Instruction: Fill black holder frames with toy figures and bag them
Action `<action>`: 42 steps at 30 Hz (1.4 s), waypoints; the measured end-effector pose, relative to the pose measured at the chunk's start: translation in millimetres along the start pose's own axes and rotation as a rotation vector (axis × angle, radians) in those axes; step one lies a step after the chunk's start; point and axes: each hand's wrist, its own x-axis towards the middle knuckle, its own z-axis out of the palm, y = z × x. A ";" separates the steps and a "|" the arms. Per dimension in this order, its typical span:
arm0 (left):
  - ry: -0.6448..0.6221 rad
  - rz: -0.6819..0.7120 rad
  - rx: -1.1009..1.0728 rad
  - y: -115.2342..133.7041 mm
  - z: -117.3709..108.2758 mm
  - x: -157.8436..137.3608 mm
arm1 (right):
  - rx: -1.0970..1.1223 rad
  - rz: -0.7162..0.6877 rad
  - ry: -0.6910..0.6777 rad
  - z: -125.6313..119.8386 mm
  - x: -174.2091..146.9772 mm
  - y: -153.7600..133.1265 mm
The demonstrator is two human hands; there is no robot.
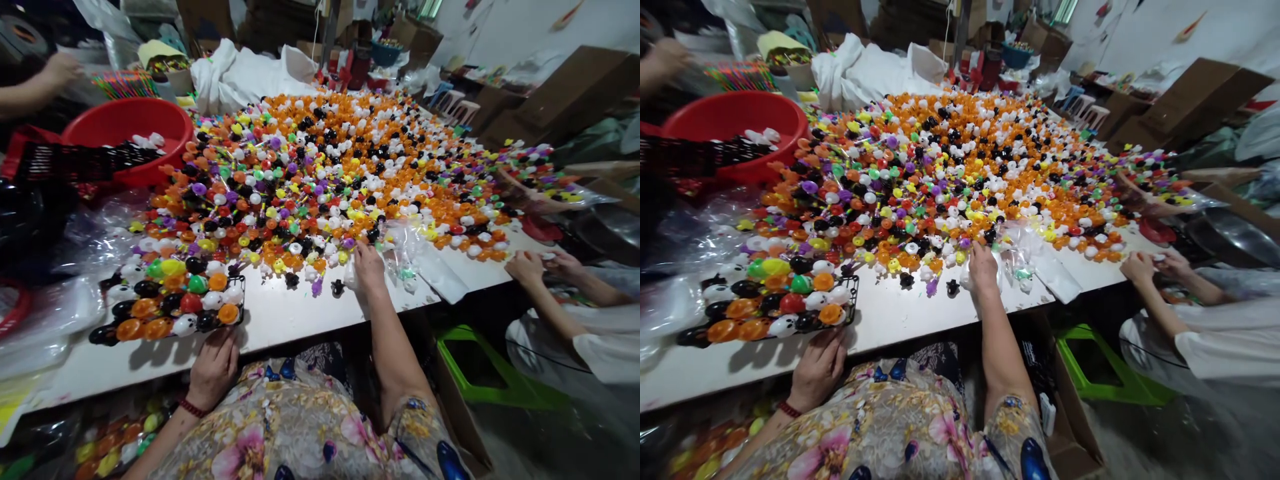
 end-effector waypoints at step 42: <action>-0.094 -0.081 -0.112 -2.3 -27.0 -2.5 | 0.385 -0.545 -0.033 44.6 -91.6 -107.9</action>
